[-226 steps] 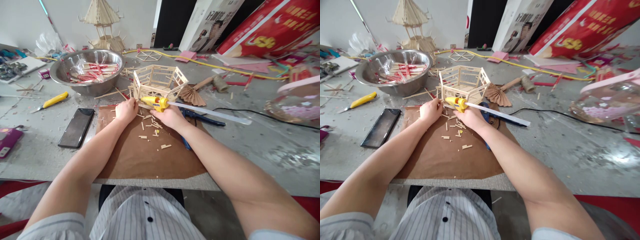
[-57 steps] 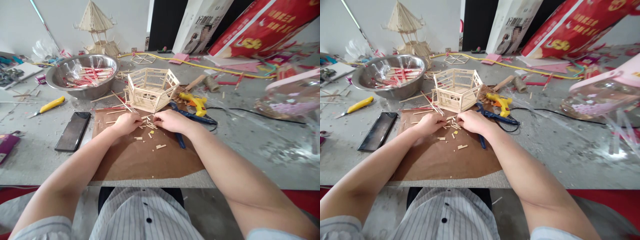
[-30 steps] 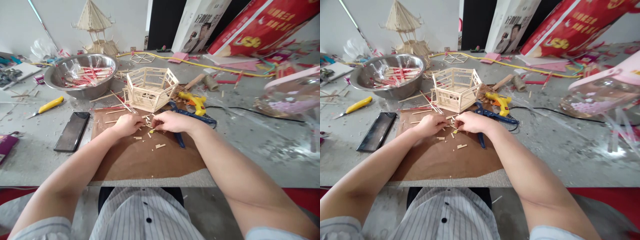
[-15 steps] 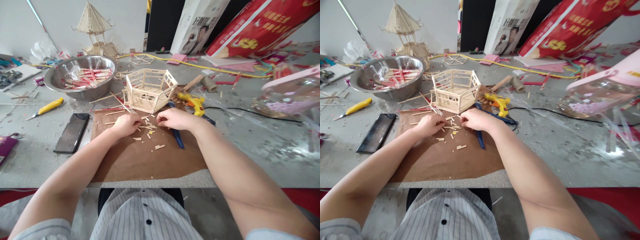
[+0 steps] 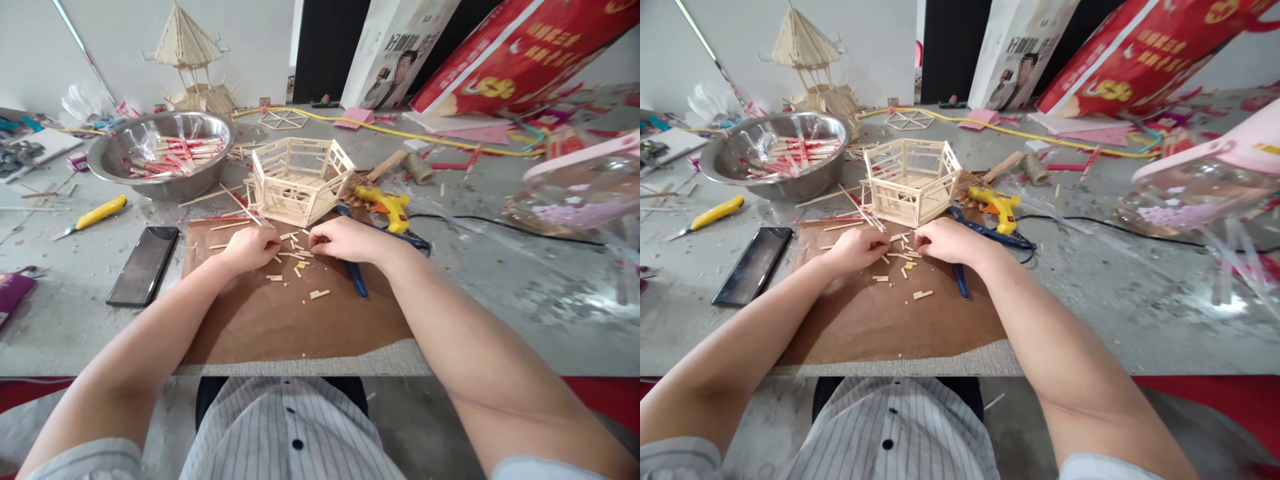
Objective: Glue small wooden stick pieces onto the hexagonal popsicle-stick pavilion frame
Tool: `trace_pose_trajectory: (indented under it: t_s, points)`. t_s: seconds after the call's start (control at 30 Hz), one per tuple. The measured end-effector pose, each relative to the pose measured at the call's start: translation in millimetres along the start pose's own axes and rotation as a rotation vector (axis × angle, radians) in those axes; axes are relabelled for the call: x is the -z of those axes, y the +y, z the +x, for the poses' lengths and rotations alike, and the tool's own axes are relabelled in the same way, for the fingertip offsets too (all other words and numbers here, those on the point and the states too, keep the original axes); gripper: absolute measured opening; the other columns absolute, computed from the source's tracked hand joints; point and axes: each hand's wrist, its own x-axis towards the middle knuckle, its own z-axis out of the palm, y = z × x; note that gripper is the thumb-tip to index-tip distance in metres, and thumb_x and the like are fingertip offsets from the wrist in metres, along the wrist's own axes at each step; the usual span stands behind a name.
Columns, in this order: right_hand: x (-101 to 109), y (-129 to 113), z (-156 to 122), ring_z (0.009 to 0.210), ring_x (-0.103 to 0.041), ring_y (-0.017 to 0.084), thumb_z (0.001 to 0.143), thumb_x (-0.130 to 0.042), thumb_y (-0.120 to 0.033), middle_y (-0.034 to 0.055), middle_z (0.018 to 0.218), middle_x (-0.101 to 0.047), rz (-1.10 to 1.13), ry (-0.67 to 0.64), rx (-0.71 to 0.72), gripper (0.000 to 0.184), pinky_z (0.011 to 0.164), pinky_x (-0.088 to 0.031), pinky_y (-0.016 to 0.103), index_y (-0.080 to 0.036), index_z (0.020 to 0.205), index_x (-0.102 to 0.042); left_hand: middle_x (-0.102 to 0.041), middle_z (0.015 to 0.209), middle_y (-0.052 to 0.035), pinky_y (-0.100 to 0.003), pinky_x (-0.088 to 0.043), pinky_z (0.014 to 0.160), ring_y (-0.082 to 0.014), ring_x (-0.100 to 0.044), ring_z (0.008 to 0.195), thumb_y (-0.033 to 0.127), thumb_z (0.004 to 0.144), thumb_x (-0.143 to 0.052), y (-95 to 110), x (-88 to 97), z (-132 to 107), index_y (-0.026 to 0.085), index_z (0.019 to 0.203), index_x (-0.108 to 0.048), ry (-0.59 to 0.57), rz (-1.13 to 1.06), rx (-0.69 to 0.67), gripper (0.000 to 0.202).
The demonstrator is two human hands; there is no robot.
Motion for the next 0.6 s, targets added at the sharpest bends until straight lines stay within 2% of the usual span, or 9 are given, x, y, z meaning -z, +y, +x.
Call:
trace_pose_trajectory:
  t_s: [0.23,0.6]
  points:
    - [-6.0,-4.7,2.8,0.067,-0.056,0.012,0.073,-0.054,-0.021,0.0014,0.073,-0.066,-0.029,-0.022,0.018,0.011,0.06,-0.036,0.021,-0.019,0.076,-0.065,-0.068,0.083,-0.0014,-0.026,-0.043,0.067,-0.0154,-0.06,0.077,0.027,0.078,-0.044,-0.5,3.1,-0.5,0.021,0.083,-0.066,-0.027,-0.002,-0.062,0.023]
    - [-14.8,-12.1,6.0,0.074,-0.059,0.015,0.075,-0.051,-0.022,0.0054,0.082,-0.067,-0.122,-0.004,0.038,0.014,0.061,-0.035,0.023,-0.019,0.081,-0.064,-0.068,0.085,-0.0005,-0.025,-0.043,0.068,-0.0148,-0.059,0.077,0.025,0.077,-0.044,-0.3,0.6,-0.5,0.022,0.084,-0.066,-0.058,0.008,-0.091,0.023]
